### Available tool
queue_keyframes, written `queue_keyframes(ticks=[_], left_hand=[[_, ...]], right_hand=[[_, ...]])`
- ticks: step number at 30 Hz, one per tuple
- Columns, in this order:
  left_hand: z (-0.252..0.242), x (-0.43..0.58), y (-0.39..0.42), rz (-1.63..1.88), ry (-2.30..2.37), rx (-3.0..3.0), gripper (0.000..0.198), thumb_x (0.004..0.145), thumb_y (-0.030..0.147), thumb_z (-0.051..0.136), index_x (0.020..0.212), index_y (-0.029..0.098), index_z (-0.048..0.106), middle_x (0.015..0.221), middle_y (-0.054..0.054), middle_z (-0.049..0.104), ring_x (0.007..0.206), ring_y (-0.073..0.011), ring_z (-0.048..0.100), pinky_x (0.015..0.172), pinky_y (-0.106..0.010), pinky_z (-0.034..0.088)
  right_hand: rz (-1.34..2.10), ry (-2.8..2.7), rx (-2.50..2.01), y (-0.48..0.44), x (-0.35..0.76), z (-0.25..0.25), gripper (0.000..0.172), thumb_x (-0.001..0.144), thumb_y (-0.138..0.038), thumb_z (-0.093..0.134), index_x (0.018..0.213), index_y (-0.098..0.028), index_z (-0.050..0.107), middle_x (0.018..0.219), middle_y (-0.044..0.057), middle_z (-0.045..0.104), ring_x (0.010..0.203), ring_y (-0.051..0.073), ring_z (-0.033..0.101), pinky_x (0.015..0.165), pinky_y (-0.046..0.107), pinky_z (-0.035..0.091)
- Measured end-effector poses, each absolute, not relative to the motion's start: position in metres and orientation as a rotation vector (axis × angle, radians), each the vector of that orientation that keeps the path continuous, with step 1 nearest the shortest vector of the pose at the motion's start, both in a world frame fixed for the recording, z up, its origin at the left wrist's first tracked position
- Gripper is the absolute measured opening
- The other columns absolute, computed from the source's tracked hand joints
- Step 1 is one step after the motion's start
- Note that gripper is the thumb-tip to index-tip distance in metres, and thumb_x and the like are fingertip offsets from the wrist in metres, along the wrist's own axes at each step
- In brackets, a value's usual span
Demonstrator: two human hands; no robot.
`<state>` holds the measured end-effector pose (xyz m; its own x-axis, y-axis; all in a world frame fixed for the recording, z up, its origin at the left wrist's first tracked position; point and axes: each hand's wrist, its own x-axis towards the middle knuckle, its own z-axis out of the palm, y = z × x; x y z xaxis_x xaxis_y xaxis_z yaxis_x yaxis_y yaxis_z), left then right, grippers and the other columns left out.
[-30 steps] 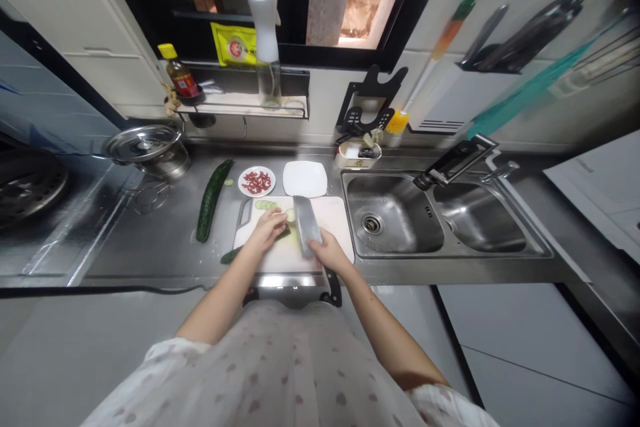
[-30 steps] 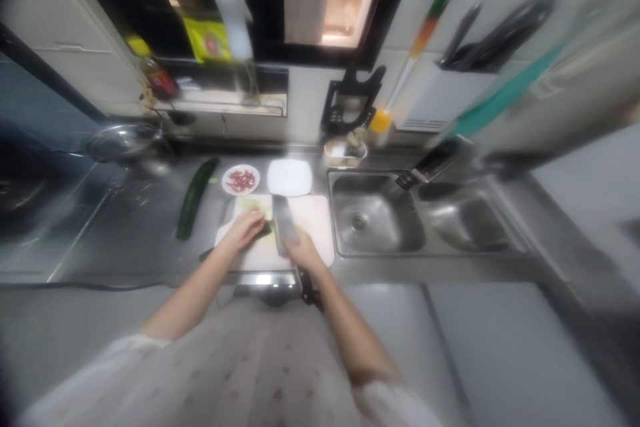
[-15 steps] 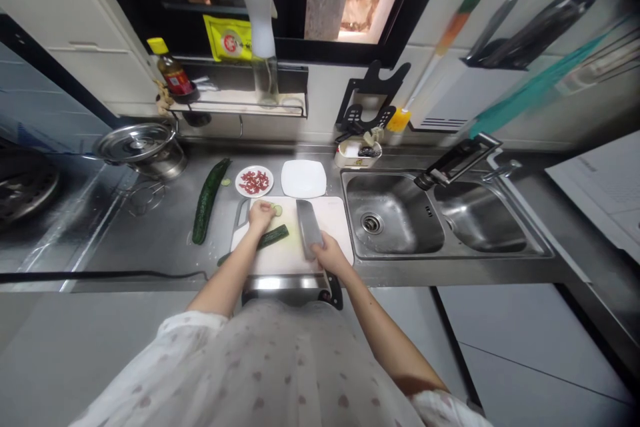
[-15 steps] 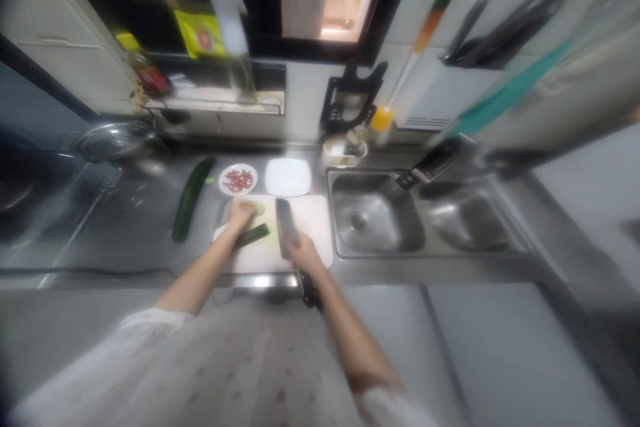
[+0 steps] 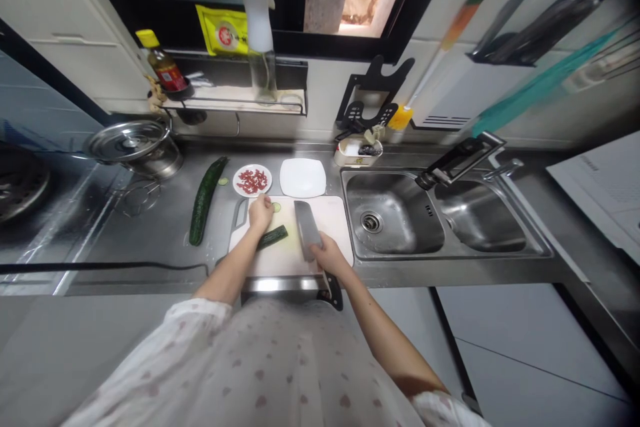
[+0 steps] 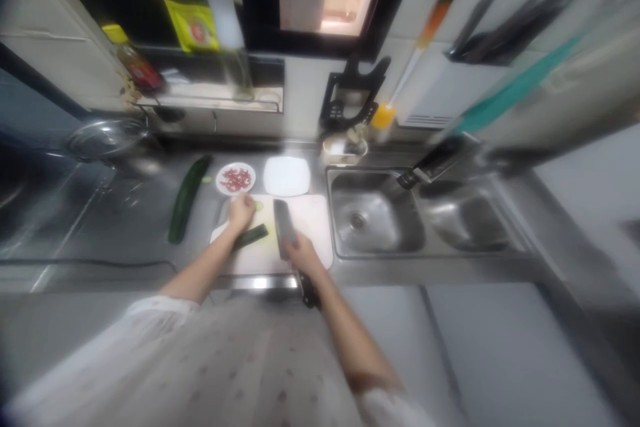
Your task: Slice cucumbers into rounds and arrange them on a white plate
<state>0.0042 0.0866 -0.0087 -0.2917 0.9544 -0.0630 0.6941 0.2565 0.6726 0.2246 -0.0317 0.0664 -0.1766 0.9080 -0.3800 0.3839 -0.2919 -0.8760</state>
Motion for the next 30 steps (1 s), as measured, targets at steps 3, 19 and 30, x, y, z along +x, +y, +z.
queue_keyframes(ticks=[3,19,30], left_hand=[[-0.008,0.005,0.086,0.710,2.087,1.549,0.016,0.078,0.014,0.053,0.091,0.020,0.060,0.078,-0.004,0.065,0.078,-0.0201,0.058,0.070,-0.028,0.037],[-0.020,0.006,0.089,0.789,2.024,1.696,0.017,0.077,0.012,0.053,0.090,0.018,0.064,0.078,-0.003,0.066,0.075,-0.0180,0.058,0.071,-0.027,0.039],[-0.015,0.002,0.087,0.994,2.038,1.461,0.015,0.075,0.016,0.055,0.087,0.018,0.064,0.076,-0.002,0.066,0.073,-0.0173,0.059,0.072,-0.027,0.044]], right_hand=[[1.497,-1.479,-1.628,-0.031,0.225,0.066,0.031,0.077,-0.022,0.047,0.106,-0.016,0.054,0.062,-0.004,0.059,0.040,0.008,0.050,0.036,0.015,0.040],[1.533,-1.448,-1.641,-0.030,0.224,0.062,0.031,0.075,-0.022,0.047,0.105,-0.016,0.054,0.061,-0.004,0.061,0.038,0.008,0.050,0.034,0.016,0.039],[1.487,-1.466,-1.673,-0.032,0.225,0.059,0.032,0.076,-0.023,0.047,0.107,-0.016,0.055,0.062,-0.004,0.061,0.039,0.008,0.050,0.036,0.017,0.040]])
